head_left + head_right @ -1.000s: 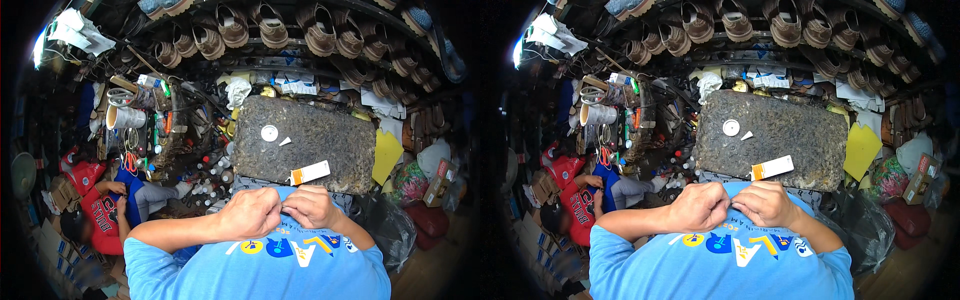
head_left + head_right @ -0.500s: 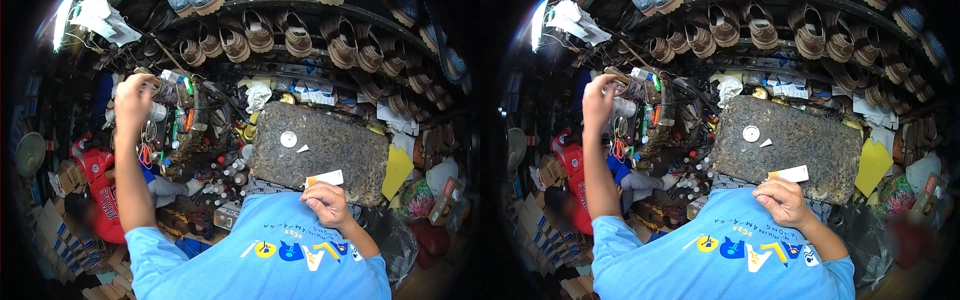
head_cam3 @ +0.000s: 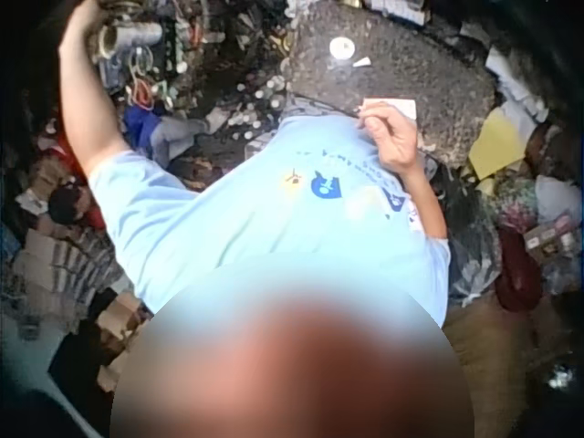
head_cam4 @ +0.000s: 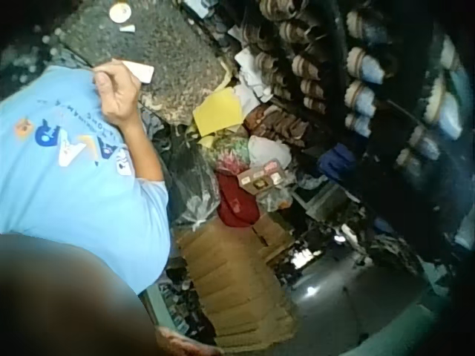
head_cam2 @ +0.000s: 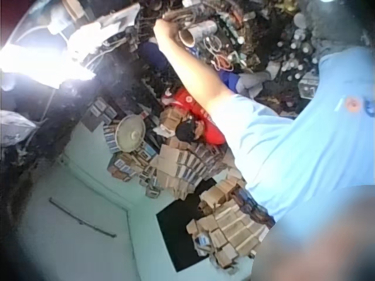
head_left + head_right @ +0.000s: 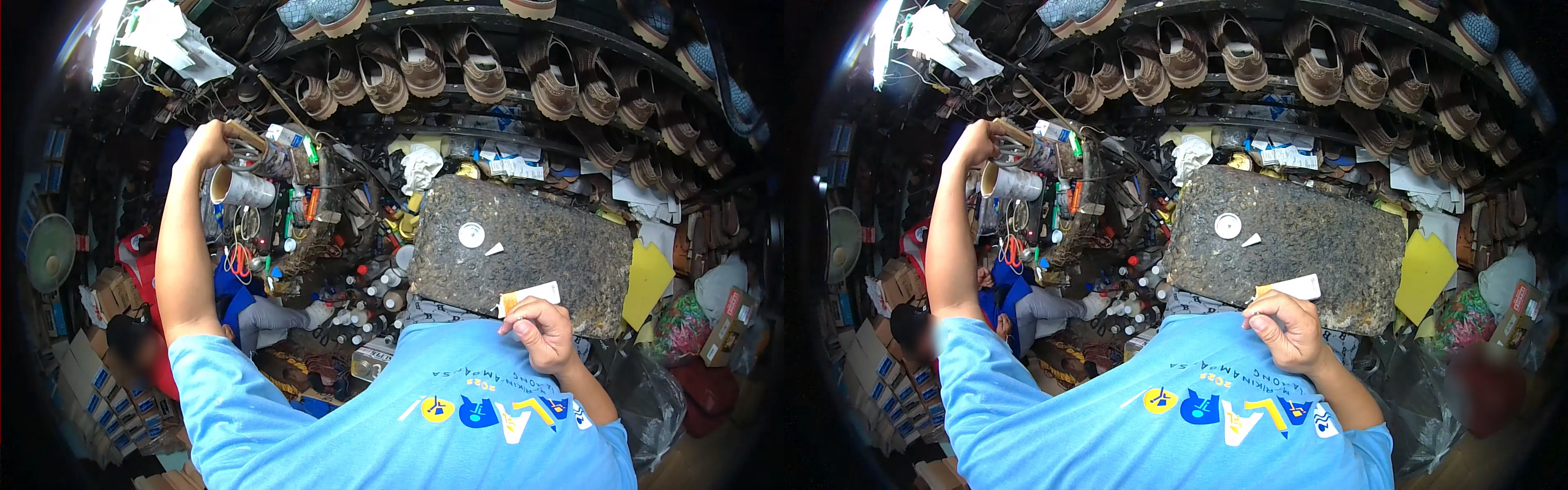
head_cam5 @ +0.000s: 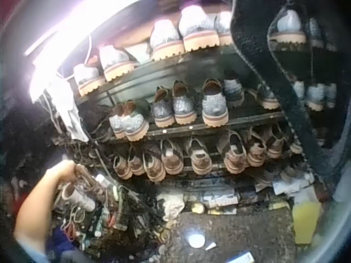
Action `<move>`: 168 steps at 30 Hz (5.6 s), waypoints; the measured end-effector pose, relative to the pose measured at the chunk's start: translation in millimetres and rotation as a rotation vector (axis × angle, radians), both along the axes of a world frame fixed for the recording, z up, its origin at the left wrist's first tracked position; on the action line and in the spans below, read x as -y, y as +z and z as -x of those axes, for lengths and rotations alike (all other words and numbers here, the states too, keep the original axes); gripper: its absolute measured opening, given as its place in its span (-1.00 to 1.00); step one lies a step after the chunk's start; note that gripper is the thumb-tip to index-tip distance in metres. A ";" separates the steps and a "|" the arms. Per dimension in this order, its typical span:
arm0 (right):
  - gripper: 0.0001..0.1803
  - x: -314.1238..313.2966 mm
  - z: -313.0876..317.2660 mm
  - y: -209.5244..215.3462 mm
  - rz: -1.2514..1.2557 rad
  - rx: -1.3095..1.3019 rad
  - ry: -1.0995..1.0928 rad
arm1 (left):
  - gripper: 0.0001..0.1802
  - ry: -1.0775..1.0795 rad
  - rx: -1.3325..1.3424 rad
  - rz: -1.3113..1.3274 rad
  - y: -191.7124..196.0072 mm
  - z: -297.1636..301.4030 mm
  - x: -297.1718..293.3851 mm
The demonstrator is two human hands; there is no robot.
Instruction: Inspecting, trimming excess material with scissors, and applying glue to shoe components in a workshop.
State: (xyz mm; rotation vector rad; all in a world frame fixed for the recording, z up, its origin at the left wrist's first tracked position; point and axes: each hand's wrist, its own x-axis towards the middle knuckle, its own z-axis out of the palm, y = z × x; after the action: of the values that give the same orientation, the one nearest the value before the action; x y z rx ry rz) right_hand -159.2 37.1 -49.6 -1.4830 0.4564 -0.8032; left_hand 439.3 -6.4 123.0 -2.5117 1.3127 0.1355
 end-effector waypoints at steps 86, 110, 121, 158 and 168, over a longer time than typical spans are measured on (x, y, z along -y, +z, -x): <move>-0.71 4.0 -8.3 -9.2 -0.214 0.038 -0.064 | -0.79 0.426 0.364 0.921 -182.7 61.2 -229.0; -0.74 0.6 -10.3 -6.7 -0.202 0.081 -0.045 | -0.65 0.331 0.194 0.918 -189.5 -13.4 -291.6; -0.75 1.4 -6.9 -9.1 -0.194 0.073 -0.051 | -0.53 0.578 0.296 0.443 -149.5 1.0 -261.8; -0.77 1.3 -7.8 -7.7 -0.198 0.089 -0.016 | -0.25 0.389 0.079 0.588 -195.7 -20.5 -308.9; -0.77 1.0 -8.7 -5.4 -0.209 0.096 -0.004 | -0.46 0.321 0.265 0.358 -176.2 -30.3 -306.0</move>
State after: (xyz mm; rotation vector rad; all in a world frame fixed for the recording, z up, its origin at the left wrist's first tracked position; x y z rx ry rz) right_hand -150.5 36.1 -55.0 -1.2452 0.4568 -0.8011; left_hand 469.6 299.6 -53.3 -2.8977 0.8861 -0.3853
